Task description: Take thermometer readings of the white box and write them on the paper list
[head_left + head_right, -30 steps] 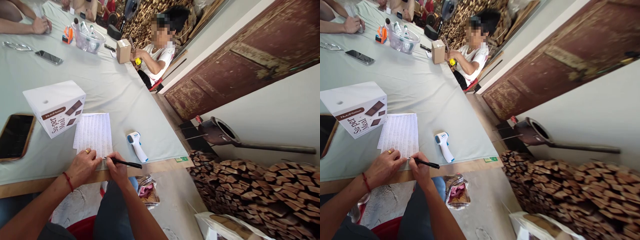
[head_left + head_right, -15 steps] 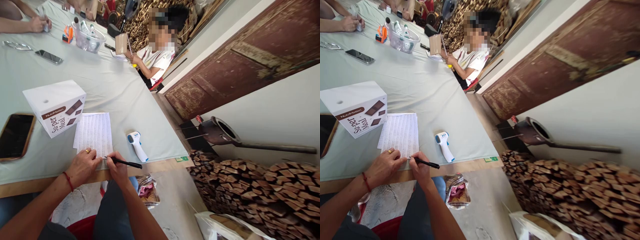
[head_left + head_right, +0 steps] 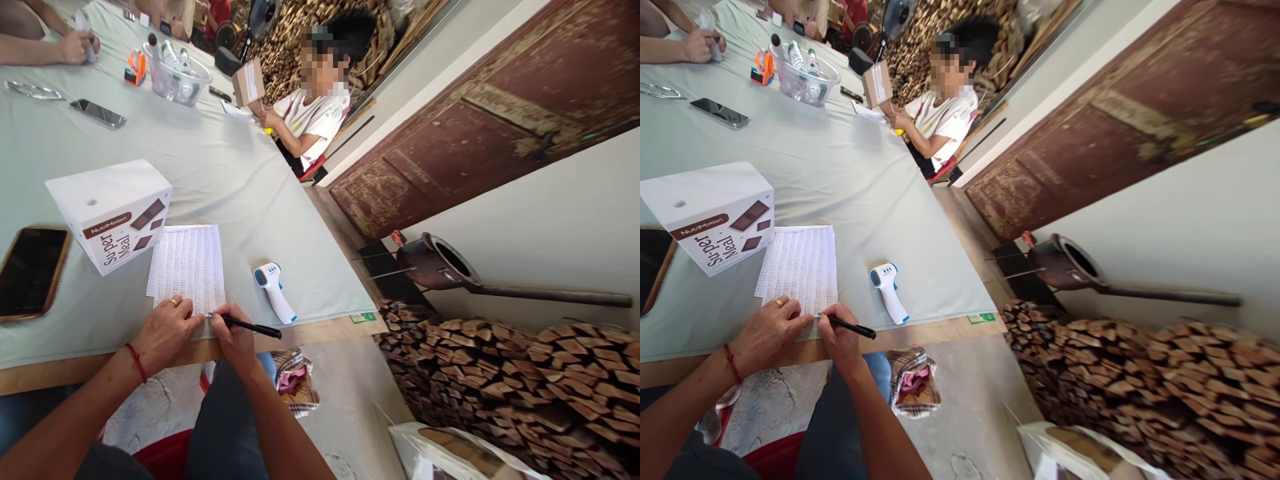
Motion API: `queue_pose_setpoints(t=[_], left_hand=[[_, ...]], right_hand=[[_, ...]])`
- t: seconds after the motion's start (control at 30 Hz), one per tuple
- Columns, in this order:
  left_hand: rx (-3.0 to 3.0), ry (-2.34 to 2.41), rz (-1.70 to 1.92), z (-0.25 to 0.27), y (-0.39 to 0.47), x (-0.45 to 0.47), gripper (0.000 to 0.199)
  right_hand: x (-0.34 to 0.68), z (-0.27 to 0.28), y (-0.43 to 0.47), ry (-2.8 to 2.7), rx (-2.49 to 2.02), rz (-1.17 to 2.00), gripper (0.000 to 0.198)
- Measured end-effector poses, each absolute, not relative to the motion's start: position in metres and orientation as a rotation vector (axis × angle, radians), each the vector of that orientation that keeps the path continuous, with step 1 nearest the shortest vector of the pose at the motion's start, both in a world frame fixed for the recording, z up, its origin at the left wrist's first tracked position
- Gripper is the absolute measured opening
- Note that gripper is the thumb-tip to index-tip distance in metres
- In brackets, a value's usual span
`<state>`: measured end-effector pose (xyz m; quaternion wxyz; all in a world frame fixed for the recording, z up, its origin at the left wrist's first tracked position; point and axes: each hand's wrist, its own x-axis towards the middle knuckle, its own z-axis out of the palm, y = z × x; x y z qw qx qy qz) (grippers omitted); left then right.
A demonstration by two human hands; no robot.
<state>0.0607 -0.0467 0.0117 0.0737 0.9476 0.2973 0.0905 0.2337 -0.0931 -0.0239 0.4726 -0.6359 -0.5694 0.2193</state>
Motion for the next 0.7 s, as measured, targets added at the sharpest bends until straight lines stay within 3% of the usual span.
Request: queue_pose_setpoints(t=[0.7], left_hand=[[2.835, 0.893, 0.291, 0.0101, -0.0464, 0.0601, 0.021]], right_hand=[[0.2348, -0.0271, -0.0938, -1.385, -1.577, 0.534, 0.013]])
